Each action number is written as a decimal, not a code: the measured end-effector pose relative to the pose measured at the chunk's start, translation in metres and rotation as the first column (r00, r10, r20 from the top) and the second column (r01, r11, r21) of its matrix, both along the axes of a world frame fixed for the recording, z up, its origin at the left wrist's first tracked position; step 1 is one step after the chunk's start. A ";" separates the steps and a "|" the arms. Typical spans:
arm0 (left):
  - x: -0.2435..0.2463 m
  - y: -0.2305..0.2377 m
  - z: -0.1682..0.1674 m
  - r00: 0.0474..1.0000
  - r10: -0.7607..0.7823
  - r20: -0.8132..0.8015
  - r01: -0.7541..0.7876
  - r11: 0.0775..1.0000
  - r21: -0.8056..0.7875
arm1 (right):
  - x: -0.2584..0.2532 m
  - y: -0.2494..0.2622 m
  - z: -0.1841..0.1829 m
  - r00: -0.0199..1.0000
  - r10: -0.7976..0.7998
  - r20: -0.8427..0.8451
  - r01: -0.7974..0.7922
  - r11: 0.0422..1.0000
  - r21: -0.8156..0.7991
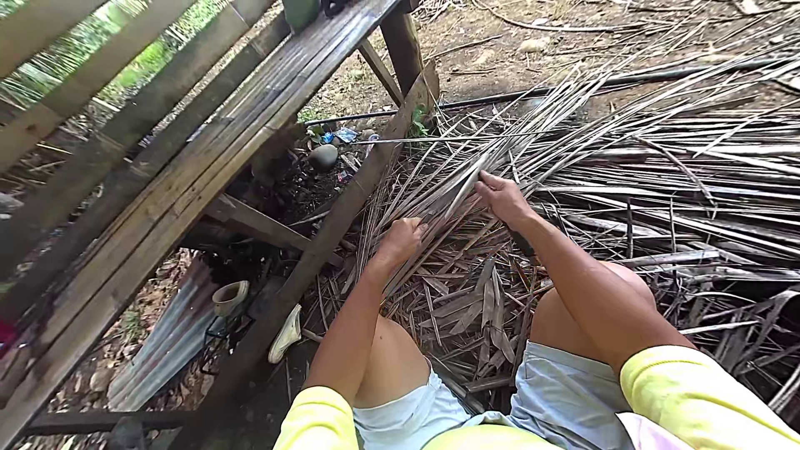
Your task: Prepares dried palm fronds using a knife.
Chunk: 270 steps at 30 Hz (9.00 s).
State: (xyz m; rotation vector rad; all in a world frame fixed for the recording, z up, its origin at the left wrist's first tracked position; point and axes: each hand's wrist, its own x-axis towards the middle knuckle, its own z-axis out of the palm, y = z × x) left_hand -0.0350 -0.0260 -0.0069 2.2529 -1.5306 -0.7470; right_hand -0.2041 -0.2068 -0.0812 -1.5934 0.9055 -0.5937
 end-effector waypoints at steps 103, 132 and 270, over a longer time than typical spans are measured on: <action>-0.022 0.006 -0.022 0.939 -0.050 0.340 0.149 0.951 -0.272 | 0.013 0.085 0.007 0.918 0.243 0.314 -0.332 0.904 0.270; -0.011 0.029 -0.003 0.998 0.020 0.051 -0.009 0.980 -0.200 | -0.024 0.007 0.021 0.976 -0.103 0.192 0.095 0.994 0.046; -0.007 0.015 0.015 0.846 0.202 -0.493 -0.250 0.968 -0.032 | -0.021 -0.014 -0.007 0.983 -0.090 -0.158 0.082 0.995 -0.056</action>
